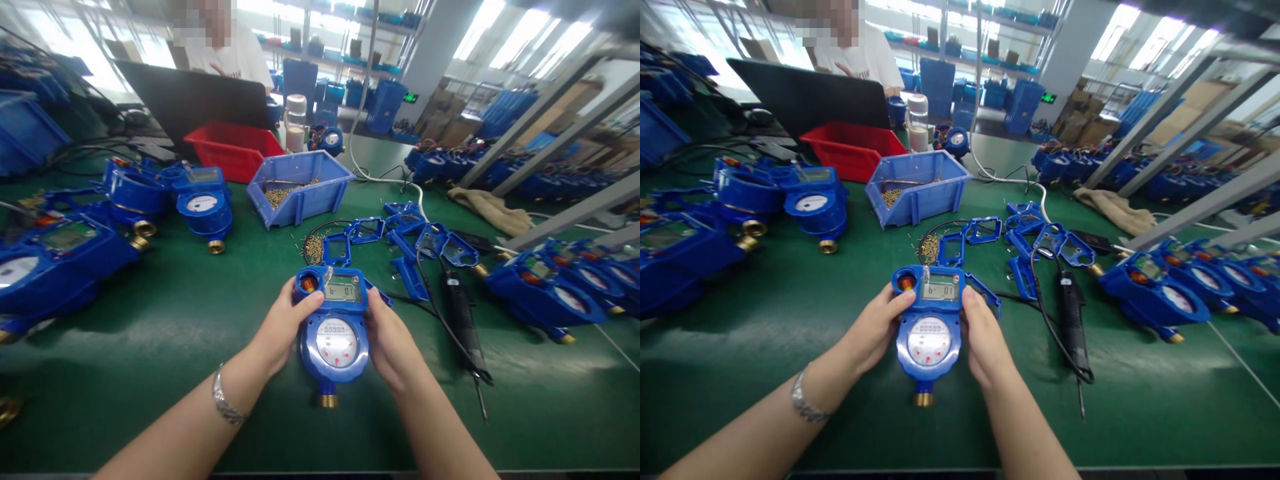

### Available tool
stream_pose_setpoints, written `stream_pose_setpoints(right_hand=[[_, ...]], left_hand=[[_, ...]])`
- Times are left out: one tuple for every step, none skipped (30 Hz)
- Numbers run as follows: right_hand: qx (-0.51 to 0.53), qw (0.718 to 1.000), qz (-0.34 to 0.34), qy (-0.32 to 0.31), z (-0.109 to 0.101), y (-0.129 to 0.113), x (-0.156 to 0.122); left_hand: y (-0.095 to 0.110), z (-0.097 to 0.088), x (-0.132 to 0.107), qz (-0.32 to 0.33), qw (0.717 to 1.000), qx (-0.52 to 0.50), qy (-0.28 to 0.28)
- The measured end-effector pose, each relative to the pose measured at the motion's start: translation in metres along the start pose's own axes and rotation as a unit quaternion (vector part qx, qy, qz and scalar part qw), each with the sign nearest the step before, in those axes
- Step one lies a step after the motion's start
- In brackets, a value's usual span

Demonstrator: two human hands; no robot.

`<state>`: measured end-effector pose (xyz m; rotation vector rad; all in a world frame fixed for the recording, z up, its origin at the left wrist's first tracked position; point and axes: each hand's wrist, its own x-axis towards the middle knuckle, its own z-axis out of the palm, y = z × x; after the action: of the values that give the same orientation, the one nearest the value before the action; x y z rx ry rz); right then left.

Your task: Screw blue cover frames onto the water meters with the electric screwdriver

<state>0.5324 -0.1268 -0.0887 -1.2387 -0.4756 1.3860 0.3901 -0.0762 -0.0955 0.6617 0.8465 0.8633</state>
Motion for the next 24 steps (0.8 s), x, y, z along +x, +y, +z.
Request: stream_pose_setpoints(right_hand=[[0.005,1.0,0.008,-0.011,0.004,-0.001,0.005],[0.008,1.0,0.015,-0.014,0.006,-0.002,0.009],[0.009,1.0,0.022,-0.014,0.008,-0.003,0.012],[0.011,0.999,0.028,-0.013,0.01,-0.003,0.014],[0.013,0.999,0.033,-0.01,0.011,-0.004,0.016],[0.015,0.999,0.034,-0.003,0.012,-0.003,0.017],[0.018,0.999,0.034,0.005,0.013,-0.003,0.018],[0.02,0.999,0.031,0.015,0.013,-0.002,0.019],[0.021,0.999,0.027,0.026,0.014,-0.001,0.019],[0.022,0.999,0.023,0.036,0.014,0.001,0.019],[0.023,0.999,0.019,0.042,0.014,0.002,0.019],[0.024,0.998,0.018,0.046,0.014,0.003,0.019],[0.025,0.998,0.016,0.047,0.014,0.003,0.02],[0.026,0.998,0.016,0.046,0.014,0.003,0.02],[0.027,0.999,0.016,0.043,0.014,0.003,0.02],[0.029,0.999,0.016,0.037,0.014,0.003,0.02],[0.03,0.999,0.017,0.03,0.015,0.003,0.02],[0.032,0.999,0.017,0.022,0.015,0.002,0.019],[0.033,0.999,0.016,0.012,0.014,0.001,0.017],[0.034,0.999,0.016,0.003,0.014,0.0,0.014],[0.035,0.999,0.013,-0.006,0.013,-0.002,0.01],[0.035,0.999,0.006,-0.014,0.011,-0.005,0.006],[0.032,0.999,-0.006,-0.022,0.009,-0.009,0.001],[0.026,0.999,-0.021,-0.036,0.005,-0.013,-0.005]], left_hand=[[-0.001,0.003,0.002,-0.007,1.0,-0.006,-0.005],[-0.003,0.005,0.004,-0.007,1.0,-0.01,-0.004],[-0.004,0.006,0.004,-0.005,1.0,-0.012,-0.001],[-0.005,0.006,0.005,-0.003,1.0,-0.014,0.002],[-0.006,0.006,0.004,-0.003,1.0,-0.015,0.005],[-0.006,0.006,0.004,-0.004,1.0,-0.017,0.008],[-0.006,0.006,0.004,-0.006,1.0,-0.019,0.011],[-0.006,0.007,0.003,-0.008,1.0,-0.021,0.017],[-0.007,0.008,0.003,-0.009,0.999,-0.025,0.025],[-0.007,0.009,0.003,-0.01,0.999,-0.028,0.032],[-0.008,0.009,0.003,-0.01,0.999,-0.032,0.038],[-0.01,0.01,0.003,-0.01,0.998,-0.035,0.043],[-0.011,0.01,0.004,-0.011,0.998,-0.037,0.046],[-0.013,0.01,0.004,-0.012,0.998,-0.038,0.047],[-0.014,0.01,0.005,-0.015,0.998,-0.038,0.046],[-0.015,0.009,0.006,-0.02,0.998,-0.039,0.045],[-0.016,0.008,0.006,-0.027,0.998,-0.04,0.043],[-0.015,0.007,0.006,-0.036,0.998,-0.041,0.038],[-0.013,0.006,0.005,-0.044,0.998,-0.044,0.031],[-0.01,0.005,0.003,-0.05,0.998,-0.045,0.02],[-0.006,0.005,0.001,-0.05,0.998,-0.045,0.003],[-0.002,0.004,-0.002,-0.046,0.998,-0.039,-0.019],[0.003,0.003,-0.007,-0.034,0.998,-0.021,-0.041],[0.007,0.002,-0.012,-0.01,0.998,0.015,-0.061]])
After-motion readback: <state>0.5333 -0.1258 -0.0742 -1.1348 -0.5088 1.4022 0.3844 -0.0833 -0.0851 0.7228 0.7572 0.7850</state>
